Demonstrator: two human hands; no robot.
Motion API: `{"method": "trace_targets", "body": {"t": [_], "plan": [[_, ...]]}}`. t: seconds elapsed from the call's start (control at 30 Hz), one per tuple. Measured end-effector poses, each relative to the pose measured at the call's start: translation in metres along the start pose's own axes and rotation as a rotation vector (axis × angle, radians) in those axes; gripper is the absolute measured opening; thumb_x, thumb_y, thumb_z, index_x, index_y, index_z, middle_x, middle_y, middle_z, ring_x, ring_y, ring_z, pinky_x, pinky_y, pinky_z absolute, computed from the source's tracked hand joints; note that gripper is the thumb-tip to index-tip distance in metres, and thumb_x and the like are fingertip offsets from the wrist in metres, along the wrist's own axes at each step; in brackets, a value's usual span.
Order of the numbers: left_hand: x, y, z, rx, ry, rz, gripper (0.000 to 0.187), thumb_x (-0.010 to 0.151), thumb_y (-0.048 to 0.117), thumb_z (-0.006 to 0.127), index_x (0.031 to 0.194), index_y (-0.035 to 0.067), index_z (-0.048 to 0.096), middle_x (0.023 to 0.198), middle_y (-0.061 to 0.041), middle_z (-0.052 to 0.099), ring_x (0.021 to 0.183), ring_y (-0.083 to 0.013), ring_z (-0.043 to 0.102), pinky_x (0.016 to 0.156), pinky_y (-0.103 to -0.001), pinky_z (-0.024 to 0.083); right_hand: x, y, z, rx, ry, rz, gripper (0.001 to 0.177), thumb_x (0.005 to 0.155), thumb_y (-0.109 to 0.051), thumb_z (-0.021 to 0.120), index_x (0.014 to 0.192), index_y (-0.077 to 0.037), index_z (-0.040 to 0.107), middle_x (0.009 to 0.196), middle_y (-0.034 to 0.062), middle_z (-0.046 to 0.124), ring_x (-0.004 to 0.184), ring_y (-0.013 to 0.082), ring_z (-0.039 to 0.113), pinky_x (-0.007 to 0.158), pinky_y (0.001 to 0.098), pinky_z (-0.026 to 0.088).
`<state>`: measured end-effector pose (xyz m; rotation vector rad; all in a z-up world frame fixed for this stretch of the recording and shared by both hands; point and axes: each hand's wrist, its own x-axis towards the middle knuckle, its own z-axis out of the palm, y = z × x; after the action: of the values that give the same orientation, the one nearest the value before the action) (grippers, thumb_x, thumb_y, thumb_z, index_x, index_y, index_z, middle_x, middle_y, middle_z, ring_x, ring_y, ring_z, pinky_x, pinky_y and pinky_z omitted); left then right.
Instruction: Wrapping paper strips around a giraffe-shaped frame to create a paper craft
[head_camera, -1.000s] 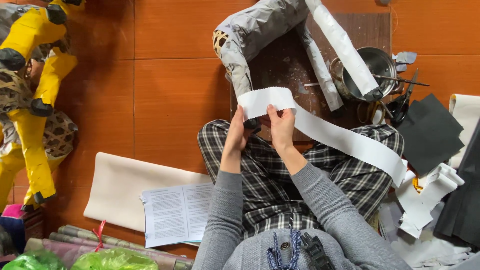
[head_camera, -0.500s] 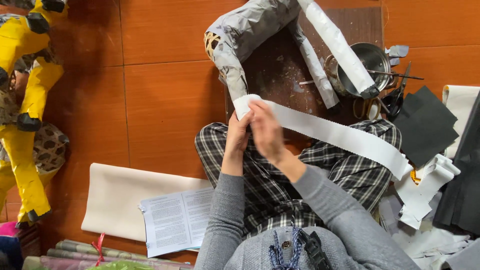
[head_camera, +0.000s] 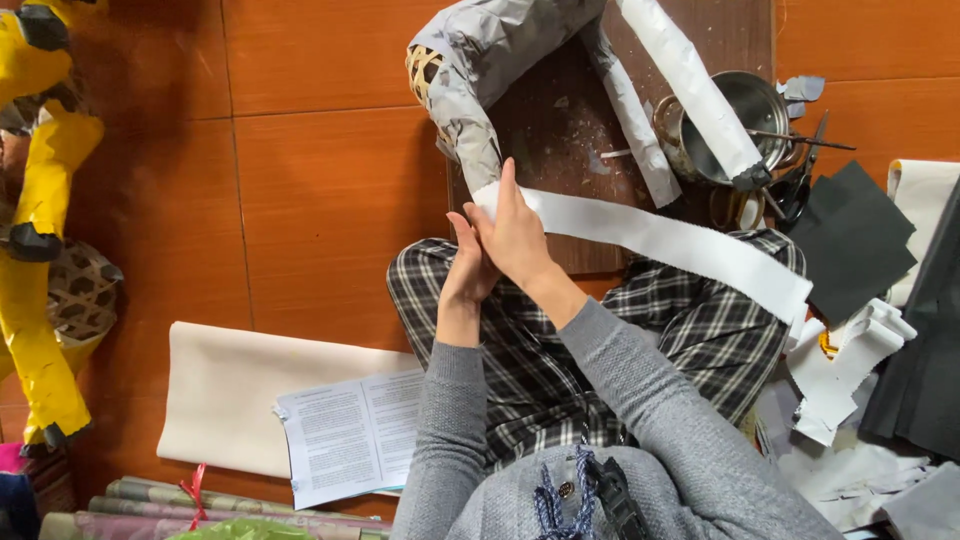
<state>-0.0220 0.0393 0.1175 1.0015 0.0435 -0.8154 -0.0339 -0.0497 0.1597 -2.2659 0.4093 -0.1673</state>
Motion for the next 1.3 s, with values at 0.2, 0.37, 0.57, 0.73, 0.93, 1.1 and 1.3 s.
{"method": "trace_targets", "body": {"t": [0.2, 0.37, 0.57, 0.73, 0.93, 1.1, 1.3], "plan": [[-0.011, 0.022, 0.022, -0.253, -0.104, -0.082, 0.104, 0.08, 0.086, 0.019, 0.156, 0.02, -0.005, 0.152, -0.036, 0.01, 0.117, -0.0712, 0.035, 0.085, -0.079, 0.041, 0.038, 0.04, 0.011, 0.204, -0.309, 0.414, 0.109, 0.06, -0.057, 0.087, 0.149, -0.019, 0.036, 0.133, 0.0141, 0.058, 0.127, 0.0289, 0.054, 0.105, 0.0437, 0.045], [-0.035, 0.047, 0.046, -0.047, -0.04, -0.044, 0.1, 0.091, 0.073, 0.014, 0.152, -0.005, 0.009, 0.14, -0.046, 0.031, 0.117, -0.064, 0.042, 0.09, -0.071, 0.042, 0.032, 0.036, 0.018, 0.747, -0.189, 0.55, 0.043, 0.056, -0.02, 0.092, 0.093, -0.013, 0.07, 0.077, -0.001, 0.069, 0.071, 0.0121, 0.068, 0.054, 0.0266, 0.054], [-0.036, 0.015, 0.035, 0.627, 0.486, 0.44, 0.075, 0.102, 0.057, 0.026, 0.157, 0.021, -0.009, 0.162, -0.022, -0.001, 0.143, -0.0466, 0.016, 0.117, -0.058, 0.02, 0.022, 0.007, -0.001, 0.911, -0.178, 0.558, 0.046, 0.063, -0.011, 0.089, 0.103, -0.01, 0.065, 0.084, 0.0054, 0.069, 0.076, 0.017, 0.067, 0.057, 0.0288, 0.057], [-0.043, 0.039, 0.01, 0.675, 0.865, 0.632, 0.081, 0.099, 0.036, 0.053, 0.158, 0.023, 0.0, 0.162, -0.015, 0.007, 0.147, -0.0354, 0.018, 0.118, -0.057, 0.014, 0.019, 0.023, 0.008, 1.048, -0.167, 0.566, 0.055, 0.066, -0.004, 0.086, 0.115, -0.011, 0.063, 0.093, 0.0063, 0.07, 0.083, 0.0197, 0.067, 0.066, 0.0313, 0.059], [-0.016, 0.118, 0.008, 0.799, 1.353, 1.102, 0.08, 0.078, -0.011, 0.074, 0.148, 0.01, 0.04, 0.143, -0.02, 0.05, 0.13, -0.0416, 0.052, 0.111, -0.046, 0.042, 0.004, -0.02, -0.024, 0.451, -0.29, 0.334, 0.097, 0.079, -0.039, 0.077, 0.152, -0.023, 0.016, 0.145, 0.04, 0.034, 0.123, 0.0609, 0.043, 0.107, 0.0624, 0.036], [0.091, 0.067, 0.055, 2.105, 0.6, 1.063, 0.041, 0.085, 0.009, 0.06, 0.126, 0.005, 0.058, 0.093, -0.016, 0.068, 0.082, -0.0284, 0.067, 0.081, -0.037, 0.054, 0.001, 0.019, -0.004, 0.247, 0.109, -0.154, 0.075, 0.072, -0.029, 0.086, 0.132, -0.014, 0.042, 0.124, 0.0169, 0.039, 0.108, 0.0396, 0.044, 0.09, 0.0499, 0.037], [0.002, 0.088, 0.138, 1.028, 0.095, 0.685, 0.07, 0.075, 0.006, 0.081, 0.138, 0.01, 0.051, 0.122, -0.021, 0.064, 0.116, -0.0316, 0.063, 0.108, -0.04, 0.047, 0.005, 0.036, 0.005, 0.885, 0.308, 0.381, 0.039, 0.077, -0.014, 0.083, 0.091, 0.0, 0.05, 0.077, 0.0147, 0.045, 0.061, 0.0288, 0.049, 0.052, 0.0422, 0.036]]}}
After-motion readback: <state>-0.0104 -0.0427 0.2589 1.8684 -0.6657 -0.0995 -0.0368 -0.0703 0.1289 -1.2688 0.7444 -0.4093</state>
